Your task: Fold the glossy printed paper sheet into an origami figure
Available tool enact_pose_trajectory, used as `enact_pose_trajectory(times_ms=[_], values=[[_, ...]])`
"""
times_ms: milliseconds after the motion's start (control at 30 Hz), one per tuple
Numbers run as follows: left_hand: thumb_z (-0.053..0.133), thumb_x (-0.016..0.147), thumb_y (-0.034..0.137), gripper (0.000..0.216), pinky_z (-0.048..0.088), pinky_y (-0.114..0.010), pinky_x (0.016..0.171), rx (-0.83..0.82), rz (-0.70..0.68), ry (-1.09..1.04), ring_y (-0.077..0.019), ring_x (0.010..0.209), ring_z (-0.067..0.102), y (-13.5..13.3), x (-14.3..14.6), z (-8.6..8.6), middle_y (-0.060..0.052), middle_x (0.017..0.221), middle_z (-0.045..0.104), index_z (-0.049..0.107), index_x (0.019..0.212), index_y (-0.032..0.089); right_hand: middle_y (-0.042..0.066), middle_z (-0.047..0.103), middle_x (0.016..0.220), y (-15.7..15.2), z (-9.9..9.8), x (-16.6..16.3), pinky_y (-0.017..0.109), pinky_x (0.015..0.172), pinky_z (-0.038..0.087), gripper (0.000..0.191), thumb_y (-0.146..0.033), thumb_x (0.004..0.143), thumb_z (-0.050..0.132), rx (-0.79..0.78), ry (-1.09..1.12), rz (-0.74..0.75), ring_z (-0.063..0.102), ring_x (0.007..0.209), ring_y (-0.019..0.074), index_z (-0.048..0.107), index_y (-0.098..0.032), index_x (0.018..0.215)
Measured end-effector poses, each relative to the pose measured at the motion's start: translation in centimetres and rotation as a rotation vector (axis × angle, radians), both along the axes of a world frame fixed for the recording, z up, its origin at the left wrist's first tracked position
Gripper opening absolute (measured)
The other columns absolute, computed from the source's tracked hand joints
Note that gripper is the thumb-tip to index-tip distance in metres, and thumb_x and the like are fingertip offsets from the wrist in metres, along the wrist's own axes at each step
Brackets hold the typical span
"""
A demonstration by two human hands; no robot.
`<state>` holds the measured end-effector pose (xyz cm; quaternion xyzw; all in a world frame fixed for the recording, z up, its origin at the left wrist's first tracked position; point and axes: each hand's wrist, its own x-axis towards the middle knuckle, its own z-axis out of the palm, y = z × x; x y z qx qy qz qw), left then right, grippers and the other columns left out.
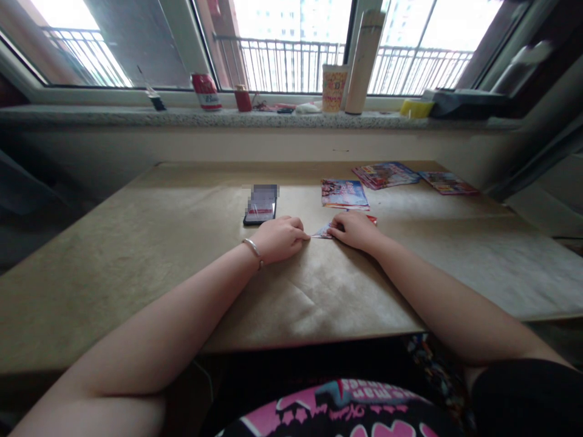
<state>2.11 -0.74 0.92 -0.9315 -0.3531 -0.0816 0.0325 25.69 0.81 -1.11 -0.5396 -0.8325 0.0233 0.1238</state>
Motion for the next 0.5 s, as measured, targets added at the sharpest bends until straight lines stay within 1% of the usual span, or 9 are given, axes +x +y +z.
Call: enact_pose_trajectory(times_ms=[100, 233, 333, 400, 500], values=[[0.047, 0.084, 0.020, 0.031, 0.051, -0.028, 0.079, 0.001, -0.030, -0.022, -0.0169, 0.088, 0.062, 0.2, -0.4, -0.2, -0.003, 0.101, 0.068, 0.075, 0.098, 0.024, 0.006, 0.072, 0.086, -0.1, 0.1, 0.0, 0.030, 0.071, 0.039, 0.021, -0.038, 0.085, 0.058, 0.000, -0.001, -0.004, 0.061, 0.084, 0.0210, 0.067, -0.020, 0.077], [0.047, 0.084, 0.017, 0.029, 0.051, -0.030, 0.083, 0.028, -0.095, -0.073, -0.0169, 0.088, 0.062, 0.6, -0.7, -1.0, -0.004, 0.102, 0.068, 0.073, 0.097, 0.022, 0.006, 0.071, 0.086, -0.2, 0.1, 0.0, 0.030, 0.071, 0.038, 0.021, -0.038, 0.085, 0.058, 0.002, -0.009, 0.004, 0.060, 0.084, 0.0206, 0.067, -0.020, 0.078], [0.046, 0.087, 0.017, 0.027, 0.051, -0.031, 0.088, 0.028, -0.137, -0.116, -0.0179, 0.095, 0.062, 0.8, -0.6, -1.5, -0.006, 0.103, 0.068, 0.069, 0.099, 0.018, 0.006, 0.071, 0.086, -0.1, -0.1, 0.0, 0.030, 0.071, 0.038, 0.021, -0.038, 0.085, 0.058, 0.018, -0.003, 0.015, 0.060, 0.083, 0.0205, 0.066, -0.020, 0.078], [0.046, 0.088, 0.020, 0.029, 0.049, -0.032, 0.094, 0.018, -0.162, -0.145, -0.0184, 0.105, 0.060, 0.9, -0.5, -1.8, -0.008, 0.115, 0.065, 0.064, 0.112, 0.016, 0.006, 0.070, 0.084, -0.1, -0.3, 0.0, 0.030, 0.071, 0.037, 0.021, -0.037, 0.085, 0.058, 0.028, 0.002, 0.017, 0.059, 0.082, 0.0205, 0.065, -0.019, 0.078], [0.049, 0.091, 0.026, 0.039, 0.043, -0.036, 0.104, -0.002, -0.260, -0.125, -0.0201, 0.120, 0.053, 1.0, -0.3, -2.1, -0.010, 0.131, 0.057, 0.054, 0.128, 0.016, 0.006, 0.068, 0.083, -0.2, -0.4, 0.2, 0.030, 0.071, 0.038, 0.018, -0.036, 0.084, 0.060, 0.048, 0.043, 0.026, 0.058, 0.080, 0.0195, 0.066, -0.019, 0.081]])
